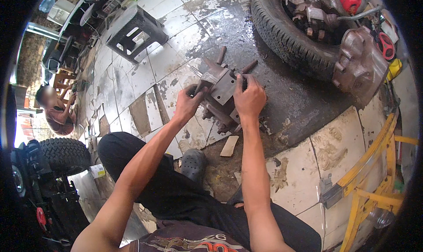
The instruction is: The person sits on the floor of a workshop and uses a small metal scraper to clean grease and debris from a disassembled mechanical housing. They repeatedly scrape the surface and edges of the part, turning it over to access different areas, while a tire and other tools are visible nearby.
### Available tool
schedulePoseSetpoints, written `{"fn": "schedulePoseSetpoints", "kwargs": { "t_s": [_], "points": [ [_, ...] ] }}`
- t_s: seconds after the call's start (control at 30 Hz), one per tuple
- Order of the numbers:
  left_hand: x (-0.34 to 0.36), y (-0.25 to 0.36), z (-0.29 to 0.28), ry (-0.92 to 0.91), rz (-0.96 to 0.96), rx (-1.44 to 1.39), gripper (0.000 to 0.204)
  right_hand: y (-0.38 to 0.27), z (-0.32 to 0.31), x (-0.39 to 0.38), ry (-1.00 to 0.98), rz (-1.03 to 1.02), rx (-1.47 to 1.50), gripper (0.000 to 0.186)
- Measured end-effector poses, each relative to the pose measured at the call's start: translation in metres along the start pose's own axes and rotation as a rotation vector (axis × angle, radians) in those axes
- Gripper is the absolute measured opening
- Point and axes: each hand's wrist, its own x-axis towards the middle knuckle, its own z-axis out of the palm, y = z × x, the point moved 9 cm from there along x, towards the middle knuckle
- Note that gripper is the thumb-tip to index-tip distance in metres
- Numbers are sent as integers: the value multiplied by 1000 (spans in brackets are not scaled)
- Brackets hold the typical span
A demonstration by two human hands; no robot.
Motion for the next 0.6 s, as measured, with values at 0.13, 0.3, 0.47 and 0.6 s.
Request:
{"fn": "schedulePoseSetpoints", "kwargs": {
  "t_s": [0.13,0.3,0.47,0.6],
  "points": [
    [-2,13,3,22,87,35,32,2,1,1,-18,3,-9,24],
    [-2,4,9,-3,-18,69,42,4,1,2,-36,1,-28,25],
    [4,18,2,199,307,303,64,3,3,3,-28,3,-6,25],
    [25,10,24,39,155,-29,68,4,6,2,-44,13,-30,25]
  ]
}}
